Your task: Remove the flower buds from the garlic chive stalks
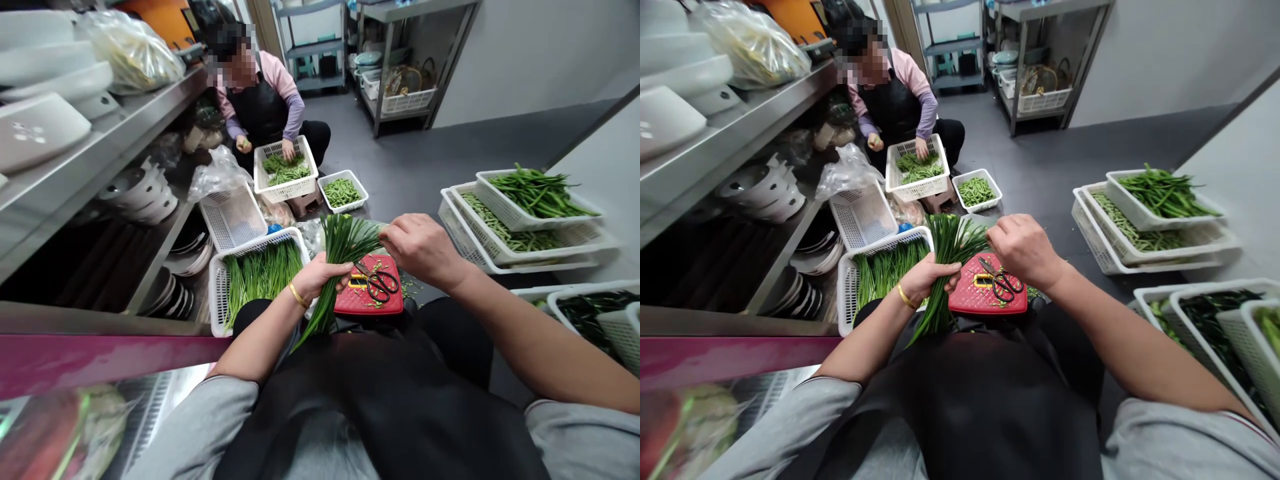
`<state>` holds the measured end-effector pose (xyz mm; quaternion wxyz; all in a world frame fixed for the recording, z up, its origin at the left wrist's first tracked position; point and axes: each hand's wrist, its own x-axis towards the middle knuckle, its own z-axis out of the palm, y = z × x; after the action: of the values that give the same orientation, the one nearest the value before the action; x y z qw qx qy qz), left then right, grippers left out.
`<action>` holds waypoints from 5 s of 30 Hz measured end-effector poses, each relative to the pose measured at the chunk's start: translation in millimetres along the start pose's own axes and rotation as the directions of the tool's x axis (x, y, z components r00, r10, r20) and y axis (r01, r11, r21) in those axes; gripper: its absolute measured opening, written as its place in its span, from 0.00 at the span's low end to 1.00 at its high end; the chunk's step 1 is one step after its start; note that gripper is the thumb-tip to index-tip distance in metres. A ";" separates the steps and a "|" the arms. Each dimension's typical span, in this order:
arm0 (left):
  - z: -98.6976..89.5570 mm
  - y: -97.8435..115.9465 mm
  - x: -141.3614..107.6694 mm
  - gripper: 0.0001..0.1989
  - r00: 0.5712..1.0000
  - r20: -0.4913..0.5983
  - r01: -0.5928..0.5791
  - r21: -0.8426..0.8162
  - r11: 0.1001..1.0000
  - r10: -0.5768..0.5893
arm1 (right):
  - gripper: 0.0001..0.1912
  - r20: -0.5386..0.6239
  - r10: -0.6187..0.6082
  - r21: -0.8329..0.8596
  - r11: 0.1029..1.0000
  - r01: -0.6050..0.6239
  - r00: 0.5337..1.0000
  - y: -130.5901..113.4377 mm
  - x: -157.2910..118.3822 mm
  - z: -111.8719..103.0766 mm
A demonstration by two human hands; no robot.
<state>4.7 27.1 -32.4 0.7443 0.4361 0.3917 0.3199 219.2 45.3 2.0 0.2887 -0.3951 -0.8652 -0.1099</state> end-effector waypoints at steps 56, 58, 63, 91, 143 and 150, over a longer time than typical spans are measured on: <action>9.5 4.2 -10.4 0.23 0.993 0.119 0.012 -0.061 0.998 -0.005 | 0.16 -0.119 0.725 0.927 0.326 -0.186 0.679 24.2 -7.3 22.2; 8.1 3.7 -10.2 0.23 0.997 0.083 0.014 -0.055 0.998 -0.009 | 0.22 -0.133 0.733 0.911 0.356 -0.210 0.667 37.8 -6.9 15.9; 8.8 0.6 -3.5 0.24 0.996 0.089 0.027 -0.003 1.000 -0.027 | 0.18 -0.124 0.354 0.586 0.780 -0.219 0.927 10.1 9.6 -23.5; 9.4 -9.8 -4.3 0.27 0.999 0.030 -0.044 0.164 0.985 0.040 | 0.14 0.037 0.656 0.914 0.283 -0.292 0.754 18.2 11.3 38.9; -3.3 -11.8 -2.3 0.24 0.996 0.092 0.011 0.117 0.993 -0.022 | 0.06 0.445 0.048 0.200 0.968 -0.152 0.894 13.3 24.5 -2.9; -4.7 -11.1 -2.5 0.25 0.996 0.086 0.015 0.088 0.996 -0.023 | 0.11 0.279 0.176 0.401 0.872 -0.281 0.944 11.0 6.1 -2.9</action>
<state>0.9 22.3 -43.1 0.7441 0.4779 0.3764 0.2763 225.4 55.2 7.6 0.2768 -0.4309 -0.8422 0.1684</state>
